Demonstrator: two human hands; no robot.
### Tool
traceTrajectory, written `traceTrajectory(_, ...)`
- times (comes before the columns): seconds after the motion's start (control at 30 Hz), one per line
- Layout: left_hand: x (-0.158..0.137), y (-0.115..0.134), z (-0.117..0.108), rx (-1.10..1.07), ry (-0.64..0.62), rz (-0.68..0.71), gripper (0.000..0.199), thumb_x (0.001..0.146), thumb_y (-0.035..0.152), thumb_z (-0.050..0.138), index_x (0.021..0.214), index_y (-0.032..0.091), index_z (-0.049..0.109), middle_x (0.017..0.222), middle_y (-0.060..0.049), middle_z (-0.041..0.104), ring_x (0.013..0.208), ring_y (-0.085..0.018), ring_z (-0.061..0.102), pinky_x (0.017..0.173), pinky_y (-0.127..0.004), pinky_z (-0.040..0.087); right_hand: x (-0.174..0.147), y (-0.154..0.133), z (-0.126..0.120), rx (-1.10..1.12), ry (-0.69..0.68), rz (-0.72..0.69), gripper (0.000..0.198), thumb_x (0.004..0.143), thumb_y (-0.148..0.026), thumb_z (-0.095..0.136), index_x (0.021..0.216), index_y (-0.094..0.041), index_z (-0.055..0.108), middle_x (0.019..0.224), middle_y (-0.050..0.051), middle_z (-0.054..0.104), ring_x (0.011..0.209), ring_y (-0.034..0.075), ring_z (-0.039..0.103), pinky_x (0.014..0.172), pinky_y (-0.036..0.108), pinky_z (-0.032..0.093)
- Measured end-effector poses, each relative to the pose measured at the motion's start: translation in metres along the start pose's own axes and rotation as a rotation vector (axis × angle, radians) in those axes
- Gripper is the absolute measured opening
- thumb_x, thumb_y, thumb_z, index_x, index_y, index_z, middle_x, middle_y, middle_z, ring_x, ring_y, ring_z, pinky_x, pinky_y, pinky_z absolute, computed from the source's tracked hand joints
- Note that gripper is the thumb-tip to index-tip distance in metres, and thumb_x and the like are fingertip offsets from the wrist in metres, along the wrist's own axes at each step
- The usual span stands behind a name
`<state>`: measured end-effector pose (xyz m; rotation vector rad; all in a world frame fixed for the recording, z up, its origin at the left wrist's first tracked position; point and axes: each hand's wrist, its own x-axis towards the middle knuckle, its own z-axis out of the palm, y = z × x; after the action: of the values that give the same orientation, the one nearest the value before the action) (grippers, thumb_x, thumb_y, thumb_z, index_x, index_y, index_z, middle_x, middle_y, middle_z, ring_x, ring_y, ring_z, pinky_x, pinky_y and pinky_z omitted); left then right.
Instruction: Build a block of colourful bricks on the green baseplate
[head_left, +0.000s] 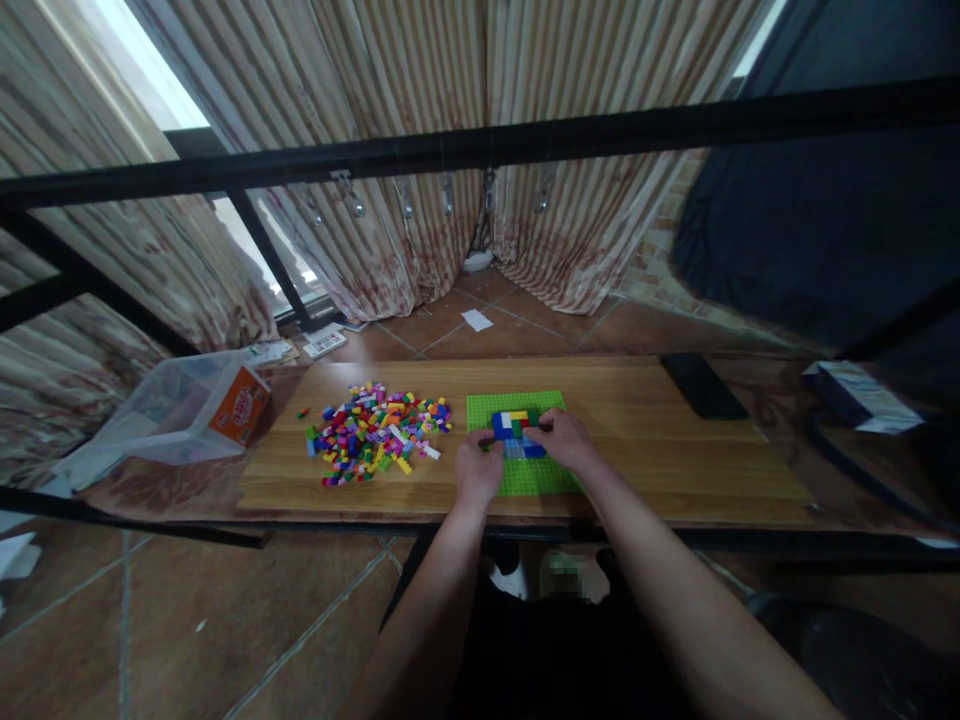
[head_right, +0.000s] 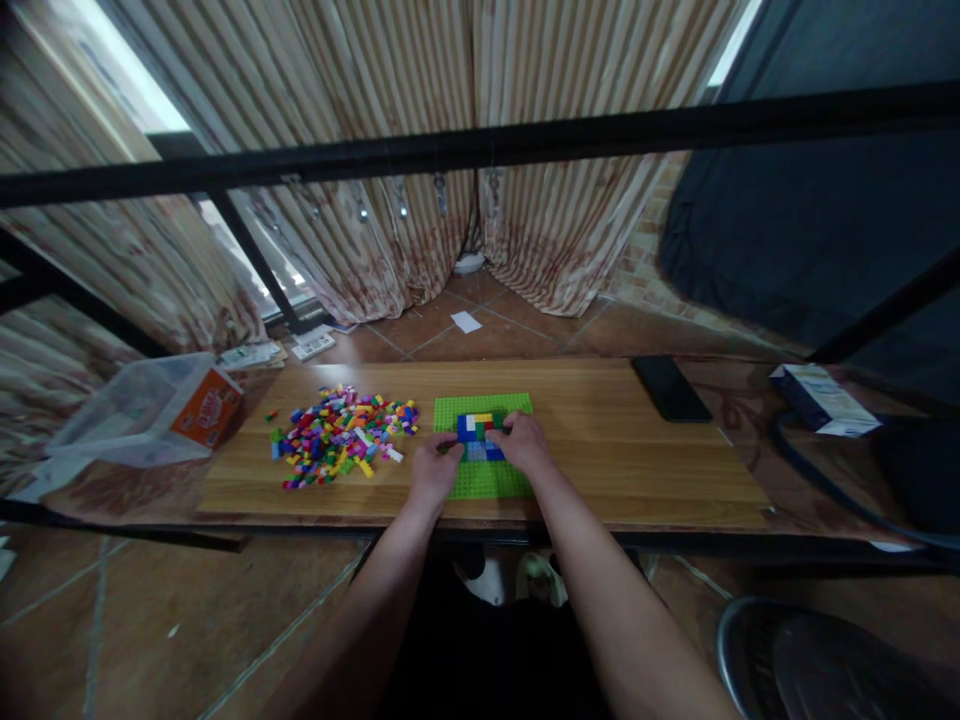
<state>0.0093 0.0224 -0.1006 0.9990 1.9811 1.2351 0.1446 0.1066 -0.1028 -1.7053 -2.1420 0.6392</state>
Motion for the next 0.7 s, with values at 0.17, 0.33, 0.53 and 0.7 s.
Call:
traceTrajectory(0.17, 0.001, -0.005, -0.002, -0.007, 0.000, 0.031, 0.025, 0.074, 0.011, 0.060, 0.097, 0.013, 0.070, 0.093, -0.008, 0.073, 0.087, -0.018, 0.068, 0.082, -0.029, 0.051, 0.006, 0.005, -0.005, 0.056, -0.016, 0.012, 0.029, 0.085, -0.042, 0.057, 0.086, -0.015, 0.069, 0.089, 0.010, 0.072, 0.083, 0.021, 0.065, 0.072, 0.030, 0.046)
traceTrajectory(0.33, 0.001, -0.007, -0.001, 0.005, 0.011, 0.048, 0.032, 0.075, 0.011, 0.057, 0.106, 0.012, 0.066, 0.101, -0.011, 0.072, 0.093, -0.020, 0.067, 0.085, -0.031, 0.051, 0.016, 0.012, -0.011, 0.080, -0.045, 0.067, 0.043, 0.095, -0.036, 0.035, 0.083, -0.013, 0.069, 0.081, 0.012, 0.072, 0.076, 0.021, 0.066, 0.067, 0.030, 0.046)
traceTrajectory(0.53, 0.000, -0.004, 0.000, 0.037, -0.015, 0.121, 0.035, 0.077, 0.010, 0.055, 0.109, 0.015, 0.066, 0.109, -0.010, 0.071, 0.103, -0.021, 0.065, 0.092, -0.033, 0.049, 0.014, 0.004, -0.011, 0.101, -0.056, 0.029, 0.032, 0.093, -0.027, 0.040, 0.103, -0.014, 0.068, 0.106, 0.012, 0.070, 0.098, 0.022, 0.063, 0.083, 0.030, 0.044)
traceTrajectory(0.7, 0.001, 0.001, -0.001, 0.010, -0.023, 0.093, 0.035, 0.075, 0.006, 0.055, 0.108, 0.014, 0.066, 0.108, -0.010, 0.071, 0.103, -0.020, 0.065, 0.093, -0.032, 0.049, 0.009, -0.005, -0.010, 0.131, -0.092, 0.013, 0.026, 0.090, -0.022, 0.046, 0.101, -0.014, 0.068, 0.104, 0.011, 0.071, 0.096, 0.019, 0.064, 0.082, 0.027, 0.044)
